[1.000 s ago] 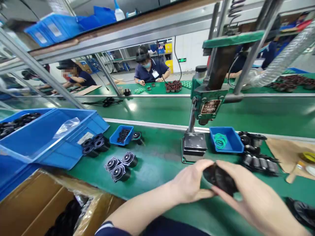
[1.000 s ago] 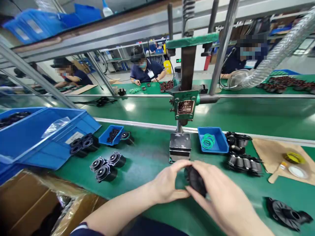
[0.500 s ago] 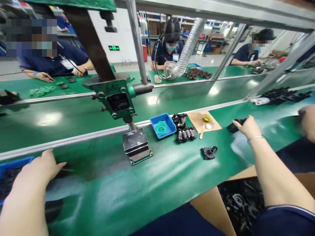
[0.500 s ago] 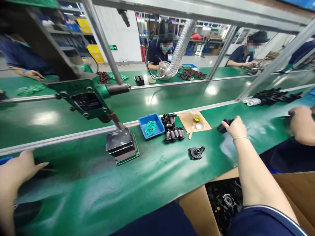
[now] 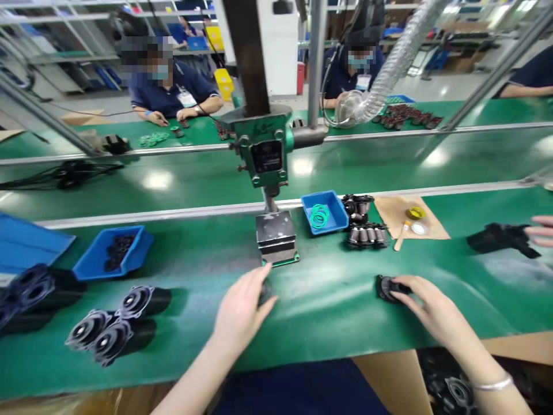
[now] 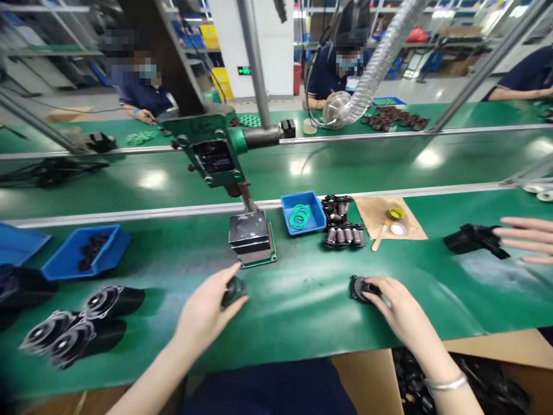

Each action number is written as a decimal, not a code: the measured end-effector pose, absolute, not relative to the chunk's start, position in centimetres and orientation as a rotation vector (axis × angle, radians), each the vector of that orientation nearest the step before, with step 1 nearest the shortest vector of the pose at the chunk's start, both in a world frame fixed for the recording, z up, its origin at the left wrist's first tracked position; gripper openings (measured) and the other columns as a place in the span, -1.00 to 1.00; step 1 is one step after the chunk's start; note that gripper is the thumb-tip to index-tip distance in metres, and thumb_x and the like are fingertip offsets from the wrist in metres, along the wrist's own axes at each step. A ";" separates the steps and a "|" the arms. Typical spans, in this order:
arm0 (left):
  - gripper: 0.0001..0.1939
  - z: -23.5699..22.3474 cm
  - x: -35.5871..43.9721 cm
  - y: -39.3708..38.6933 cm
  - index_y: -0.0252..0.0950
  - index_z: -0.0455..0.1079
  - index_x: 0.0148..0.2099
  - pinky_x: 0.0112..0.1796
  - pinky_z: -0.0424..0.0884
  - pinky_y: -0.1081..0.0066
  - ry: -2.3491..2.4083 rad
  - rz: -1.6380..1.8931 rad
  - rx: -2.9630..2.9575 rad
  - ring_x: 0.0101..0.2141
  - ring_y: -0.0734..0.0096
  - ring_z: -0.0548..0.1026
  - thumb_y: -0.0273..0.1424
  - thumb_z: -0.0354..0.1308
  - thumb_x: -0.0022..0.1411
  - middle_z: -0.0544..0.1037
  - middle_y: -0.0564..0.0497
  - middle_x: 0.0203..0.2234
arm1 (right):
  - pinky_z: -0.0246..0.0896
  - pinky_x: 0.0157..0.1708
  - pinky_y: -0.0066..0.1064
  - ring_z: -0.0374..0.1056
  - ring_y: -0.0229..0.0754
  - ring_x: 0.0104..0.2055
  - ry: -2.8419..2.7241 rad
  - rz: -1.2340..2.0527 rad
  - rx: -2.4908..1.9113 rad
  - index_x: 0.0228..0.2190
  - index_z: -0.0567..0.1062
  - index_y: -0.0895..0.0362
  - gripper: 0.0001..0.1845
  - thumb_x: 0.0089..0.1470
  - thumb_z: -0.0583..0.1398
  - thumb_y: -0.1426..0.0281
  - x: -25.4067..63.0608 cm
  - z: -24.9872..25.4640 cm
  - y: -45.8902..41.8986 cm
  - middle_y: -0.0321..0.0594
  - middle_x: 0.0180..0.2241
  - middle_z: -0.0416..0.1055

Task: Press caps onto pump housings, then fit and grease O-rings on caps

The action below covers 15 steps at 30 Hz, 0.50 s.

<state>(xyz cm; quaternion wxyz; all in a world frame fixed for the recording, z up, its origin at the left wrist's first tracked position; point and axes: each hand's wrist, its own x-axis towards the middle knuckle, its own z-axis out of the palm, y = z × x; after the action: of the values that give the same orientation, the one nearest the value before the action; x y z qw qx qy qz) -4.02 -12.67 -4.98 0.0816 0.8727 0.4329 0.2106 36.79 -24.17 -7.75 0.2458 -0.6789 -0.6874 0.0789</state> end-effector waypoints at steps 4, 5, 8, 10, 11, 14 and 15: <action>-0.10 -6.6 -0.6 -13.6 -0.18 -0.08 0.36 0.08 0.45 0.07 1.064 0.784 2.357 0.12 0.06 0.45 -0.27 0.35 0.13 0.43 -0.21 0.13 | 0.42 -0.06 -0.32 0.44 -0.18 -0.12 -1.799 0.325 -1.700 -0.22 0.53 0.12 -0.65 0.20 0.17 0.10 30.9 -8.3 -22.3 -0.12 -0.16 0.46; -0.05 -6.9 -0.4 -13.5 -0.17 -0.10 0.37 0.11 0.42 0.03 1.009 0.786 2.299 0.14 0.04 0.42 -0.26 0.39 0.08 0.41 -0.22 0.15 | 0.42 -0.04 -0.31 0.44 -0.18 -0.09 -1.771 0.344 -1.680 -0.22 0.53 0.12 -0.66 0.19 0.17 0.12 29.5 -8.6 -21.7 -0.11 -0.13 0.46; -0.03 -7.9 -1.1 -12.9 -0.15 -0.07 0.36 0.19 0.33 -0.02 0.873 0.749 2.145 0.21 0.03 0.34 -0.29 0.42 0.04 0.32 -0.23 0.22 | 0.41 0.01 -0.28 0.44 -0.17 -0.03 -1.744 0.381 -1.658 -0.21 0.53 0.12 -0.68 0.19 0.18 0.14 26.6 -9.6 -20.0 -0.10 -0.05 0.44; -0.08 -8.5 -1.6 -12.6 -0.15 -0.07 0.36 0.19 0.33 0.02 0.834 0.735 2.008 0.21 0.10 0.35 -0.36 0.38 0.09 0.31 -0.22 0.23 | 0.40 0.04 -0.27 0.45 -0.16 -0.02 -1.738 0.428 -1.640 -0.22 0.53 0.12 -0.69 0.18 0.19 0.14 25.8 -9.7 -18.9 -0.11 -0.04 0.46; -0.10 -8.9 -1.7 -12.6 -0.15 -0.08 0.36 0.17 0.36 0.05 0.835 0.735 1.938 0.19 0.13 0.38 -0.39 0.36 0.10 0.33 -0.20 0.21 | 0.40 0.04 -0.27 0.46 -0.16 -0.03 -1.732 0.454 -1.630 -0.24 0.53 0.13 -0.69 0.17 0.20 0.14 25.7 -9.4 -18.3 -0.12 -0.06 0.48; -0.07 -9.6 -1.2 -13.0 -0.18 -0.06 0.35 0.12 0.42 0.09 0.931 0.758 1.807 0.10 0.16 0.47 -0.43 0.38 0.06 0.45 -0.16 0.10 | 0.46 -0.04 -0.34 0.51 -0.19 -0.12 -1.687 0.515 -1.607 -0.22 0.51 0.17 -0.65 0.19 0.18 0.13 25.5 -7.1 -16.7 -0.10 -0.09 0.51; -0.06 -9.7 -0.9 -13.1 -0.20 -0.04 0.34 0.12 0.42 0.06 0.975 0.768 1.804 0.09 0.14 0.48 -0.43 0.40 0.03 0.46 -0.16 0.08 | 0.48 -0.08 -0.37 0.51 -0.20 -0.13 -1.674 0.535 -1.600 -0.20 0.49 0.17 -0.65 0.20 0.17 0.13 25.1 -6.0 -16.3 -0.10 -0.08 0.51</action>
<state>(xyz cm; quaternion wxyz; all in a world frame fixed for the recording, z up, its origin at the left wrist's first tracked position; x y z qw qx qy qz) -0.90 -13.13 -9.71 0.4582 0.7323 0.3957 0.3119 25.12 -16.33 -6.03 0.3733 -0.6246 -0.6534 0.2088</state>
